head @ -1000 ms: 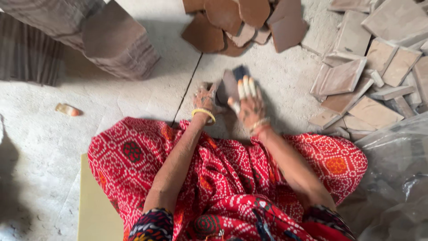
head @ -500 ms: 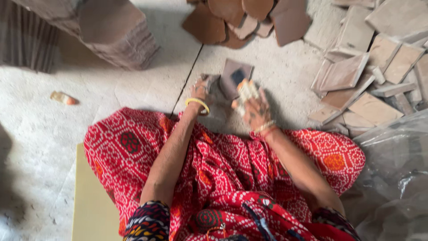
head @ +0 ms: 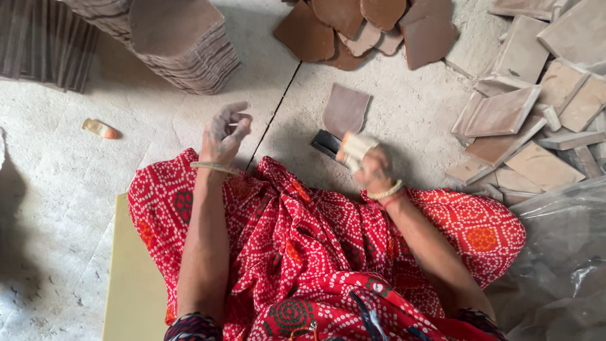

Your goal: The person sits cross-legged on the floor and smooths the edges of small clay pieces using a sanding block. They pick up each piece, rub its edges against the block, and place it back down, repeating the process for several items.

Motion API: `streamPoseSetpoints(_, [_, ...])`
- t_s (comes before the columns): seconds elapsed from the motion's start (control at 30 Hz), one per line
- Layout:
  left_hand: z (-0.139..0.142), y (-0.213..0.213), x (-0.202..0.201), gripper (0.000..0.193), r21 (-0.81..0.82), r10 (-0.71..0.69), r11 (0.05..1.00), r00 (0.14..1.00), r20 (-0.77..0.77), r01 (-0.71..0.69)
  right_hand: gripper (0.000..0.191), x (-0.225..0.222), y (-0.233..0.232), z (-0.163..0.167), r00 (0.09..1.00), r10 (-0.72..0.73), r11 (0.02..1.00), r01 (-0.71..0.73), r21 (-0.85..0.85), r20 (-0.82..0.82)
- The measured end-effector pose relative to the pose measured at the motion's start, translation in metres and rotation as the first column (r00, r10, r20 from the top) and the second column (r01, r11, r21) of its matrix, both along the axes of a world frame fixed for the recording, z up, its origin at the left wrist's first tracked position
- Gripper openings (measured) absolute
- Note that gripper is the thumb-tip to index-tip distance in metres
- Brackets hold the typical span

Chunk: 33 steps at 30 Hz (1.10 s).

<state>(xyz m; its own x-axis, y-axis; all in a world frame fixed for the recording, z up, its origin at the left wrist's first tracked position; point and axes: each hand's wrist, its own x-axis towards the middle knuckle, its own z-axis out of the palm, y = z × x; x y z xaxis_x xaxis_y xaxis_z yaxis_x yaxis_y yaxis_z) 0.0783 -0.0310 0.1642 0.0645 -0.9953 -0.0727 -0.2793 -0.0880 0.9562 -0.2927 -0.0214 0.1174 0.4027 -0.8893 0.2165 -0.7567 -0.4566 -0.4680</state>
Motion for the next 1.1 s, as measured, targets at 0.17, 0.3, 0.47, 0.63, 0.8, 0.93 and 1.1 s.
streamPoseSetpoints(0.17, [-0.037,-0.026,-0.013,0.034,0.022,0.003,1.0,0.971,0.24,-0.009,0.053,0.011,-0.069,-0.004,0.942,-0.237,0.951,0.275,0.14,-0.236])
streamPoseSetpoints(0.3, [-0.053,-0.032,-0.026,0.039,-0.023,-0.108,0.992,0.937,0.333,0.123,0.062,0.027,-0.101,0.008,0.953,-0.155,0.988,0.147,-0.051,-0.262])
streamPoseSetpoints(0.47, [-0.046,-0.036,-0.03,0.04,-0.049,-0.092,0.99,0.872,0.48,0.132,0.054,0.018,-0.102,0.019,0.969,-0.217,0.969,0.2,0.143,0.117])
streamPoseSetpoints(0.63, [-0.023,-0.034,-0.022,0.041,-0.024,-0.021,0.999,0.894,0.448,0.036,0.03,0.031,-0.097,0.058,0.843,-0.37,0.928,0.317,0.195,0.39])
streamPoseSetpoints(0.8, [0.005,-0.013,0.022,0.034,-0.18,0.223,0.967,0.939,0.262,-0.179,0.031,0.099,-0.107,0.107,0.543,-0.6,0.783,0.248,0.571,0.588])
streamPoseSetpoints(0.93, [0.027,-0.009,0.066,0.024,-0.23,0.42,0.826,0.834,-0.357,-0.514,0.039,0.18,-0.128,0.134,0.314,-0.544,0.786,-0.134,0.604,0.778])
streamPoseSetpoints(1.1, [0.044,-0.01,0.096,0.038,0.002,0.583,0.729,0.62,-0.525,-0.684,0.037,0.281,-0.163,0.148,0.341,-0.565,0.751,-0.166,0.639,0.752])
